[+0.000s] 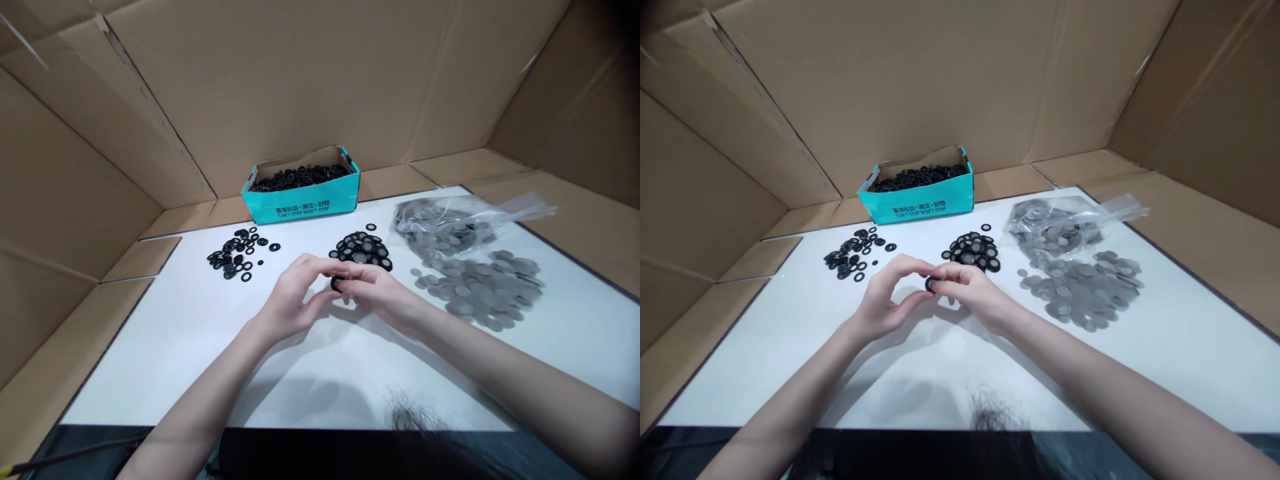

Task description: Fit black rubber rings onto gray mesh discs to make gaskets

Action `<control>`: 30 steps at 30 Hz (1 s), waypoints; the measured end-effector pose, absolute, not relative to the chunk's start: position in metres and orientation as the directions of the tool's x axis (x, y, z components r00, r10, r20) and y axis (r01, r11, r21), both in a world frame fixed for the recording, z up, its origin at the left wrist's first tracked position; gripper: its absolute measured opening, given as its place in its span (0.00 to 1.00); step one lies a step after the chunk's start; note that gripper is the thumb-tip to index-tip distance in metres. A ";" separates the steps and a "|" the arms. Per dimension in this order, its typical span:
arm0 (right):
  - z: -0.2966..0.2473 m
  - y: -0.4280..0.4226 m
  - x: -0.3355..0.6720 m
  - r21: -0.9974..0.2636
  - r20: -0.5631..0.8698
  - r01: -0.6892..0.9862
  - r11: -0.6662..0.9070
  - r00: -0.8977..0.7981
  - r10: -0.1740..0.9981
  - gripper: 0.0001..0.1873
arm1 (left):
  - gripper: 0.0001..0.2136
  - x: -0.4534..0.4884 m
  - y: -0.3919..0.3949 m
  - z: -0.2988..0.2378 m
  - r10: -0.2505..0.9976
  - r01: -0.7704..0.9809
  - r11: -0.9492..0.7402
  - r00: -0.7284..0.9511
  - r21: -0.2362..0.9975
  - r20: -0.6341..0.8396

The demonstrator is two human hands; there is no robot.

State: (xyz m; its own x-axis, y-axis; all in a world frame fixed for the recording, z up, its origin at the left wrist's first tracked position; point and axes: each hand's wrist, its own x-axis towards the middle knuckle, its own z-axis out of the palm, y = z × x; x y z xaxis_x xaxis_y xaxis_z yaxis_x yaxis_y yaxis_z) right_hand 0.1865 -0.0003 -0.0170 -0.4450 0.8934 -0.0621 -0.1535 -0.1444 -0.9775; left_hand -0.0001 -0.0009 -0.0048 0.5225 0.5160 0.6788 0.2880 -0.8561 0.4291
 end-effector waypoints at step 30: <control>-0.051 0.056 0.233 -0.537 0.509 0.764 0.357 -0.044 0.859 0.08 | 0.13 -0.075 0.057 -0.017 0.900 0.930 -0.073 -0.095 0.361 0.426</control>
State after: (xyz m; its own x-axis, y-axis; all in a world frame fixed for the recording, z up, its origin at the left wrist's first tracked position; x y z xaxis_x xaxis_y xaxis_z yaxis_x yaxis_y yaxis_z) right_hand 0.2331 0.0557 -0.0507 -0.0442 0.8594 0.5095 0.7644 0.3574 -0.5366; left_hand -0.0752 0.0571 -0.0166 -0.0950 0.8999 0.4257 0.9296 -0.0727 0.3613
